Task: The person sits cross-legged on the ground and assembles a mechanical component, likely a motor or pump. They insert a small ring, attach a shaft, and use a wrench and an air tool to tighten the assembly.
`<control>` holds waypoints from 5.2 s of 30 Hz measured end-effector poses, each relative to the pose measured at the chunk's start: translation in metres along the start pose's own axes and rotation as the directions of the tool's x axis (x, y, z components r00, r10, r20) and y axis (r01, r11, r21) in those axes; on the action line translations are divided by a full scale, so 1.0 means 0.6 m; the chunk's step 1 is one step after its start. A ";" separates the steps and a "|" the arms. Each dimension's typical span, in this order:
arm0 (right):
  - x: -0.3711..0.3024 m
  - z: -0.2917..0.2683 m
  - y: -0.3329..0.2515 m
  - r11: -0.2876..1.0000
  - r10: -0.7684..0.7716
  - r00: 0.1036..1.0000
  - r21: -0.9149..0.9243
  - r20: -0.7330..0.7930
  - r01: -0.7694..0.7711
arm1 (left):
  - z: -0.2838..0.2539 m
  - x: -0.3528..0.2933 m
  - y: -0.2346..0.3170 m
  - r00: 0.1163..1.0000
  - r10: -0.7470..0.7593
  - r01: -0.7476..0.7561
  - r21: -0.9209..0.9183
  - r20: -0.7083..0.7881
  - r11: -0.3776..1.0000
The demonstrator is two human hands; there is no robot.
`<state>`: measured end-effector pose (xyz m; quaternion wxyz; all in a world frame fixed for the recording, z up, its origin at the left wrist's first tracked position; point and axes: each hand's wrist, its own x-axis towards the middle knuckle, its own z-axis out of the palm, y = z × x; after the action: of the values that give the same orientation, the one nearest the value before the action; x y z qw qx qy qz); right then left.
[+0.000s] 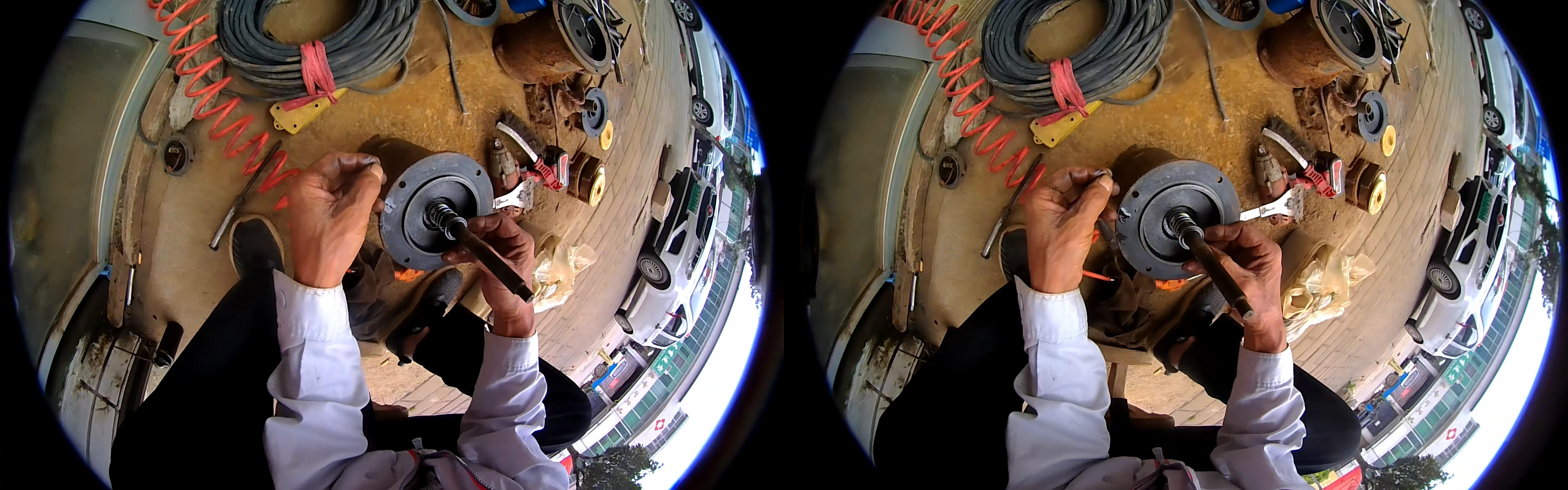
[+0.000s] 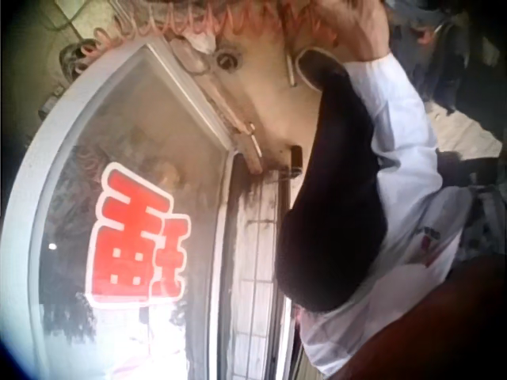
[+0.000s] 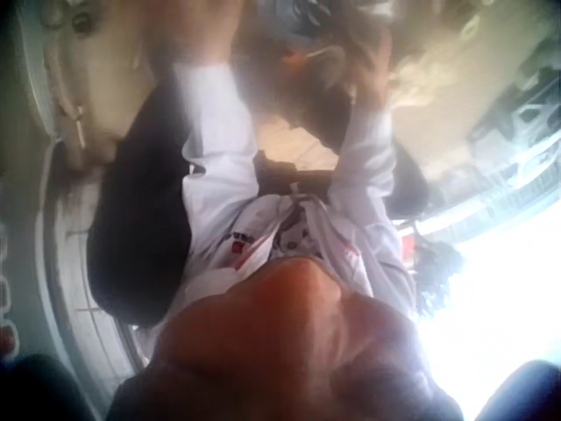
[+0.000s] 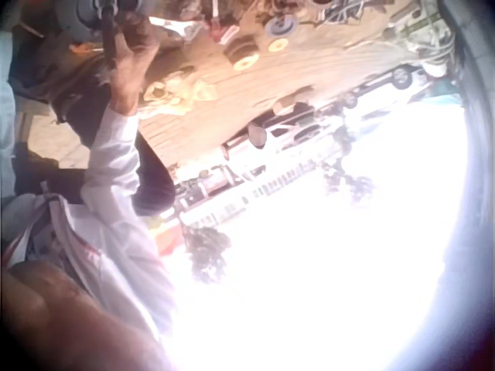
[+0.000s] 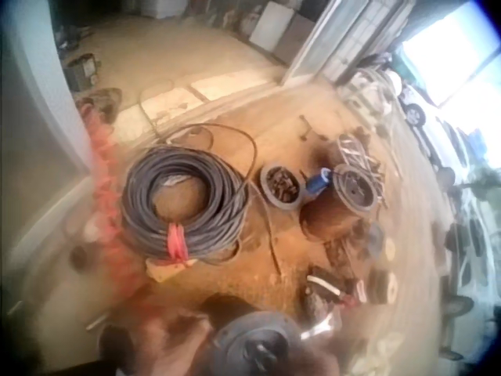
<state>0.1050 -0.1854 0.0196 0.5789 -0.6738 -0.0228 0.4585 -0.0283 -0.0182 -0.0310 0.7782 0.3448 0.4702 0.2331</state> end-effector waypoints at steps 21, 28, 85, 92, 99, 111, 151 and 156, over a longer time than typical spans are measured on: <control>-0.003 0.051 0.015 0.358 -0.508 0.858 -0.887 0.076 0.291 | -0.012 0.004 -0.021 1.000 0.007 -0.007 0.070 -0.003 0.998; -0.005 0.049 0.007 0.304 -0.510 0.853 -0.906 0.107 0.295 | -0.007 0.002 -0.023 0.999 0.010 -0.008 0.061 -0.033 0.998; -0.035 -0.171 0.260 0.649 -0.305 0.878 -0.756 -0.369 -0.092 | -0.095 -0.210 -0.264 0.989 0.035 0.131 0.956 -0.145 0.263; -0.083 -0.133 0.140 0.635 -0.411 0.870 -0.770 -0.272 0.059 | -0.102 -0.215 -0.228 0.983 -0.114 -0.088 0.920 0.141 0.382; -0.224 -0.142 -0.098 0.377 -0.597 0.802 -0.886 -0.008 0.272 | 0.039 -0.252 -0.094 0.833 -0.266 -0.373 0.848 0.485 0.377; -0.471 -0.055 -0.093 0.741 -0.591 0.806 -0.379 0.024 0.555 | 0.025 -0.483 0.097 0.657 0.115 -0.294 0.112 0.745 0.949; -0.430 0.007 -0.021 0.757 -0.569 0.802 0.498 0.185 0.423 | 0.007 -0.483 0.079 0.816 0.223 -0.198 -0.106 0.533 0.975; -0.426 -0.001 -0.019 0.705 -0.553 0.790 0.655 0.264 0.274 | 0.001 -0.481 0.075 0.792 0.234 -0.227 -0.085 0.564 0.970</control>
<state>-0.0370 -0.3256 0.1798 0.8258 -0.3158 -0.1665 0.4366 -0.1594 -0.1875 0.1680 0.8509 0.4483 0.1690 0.2154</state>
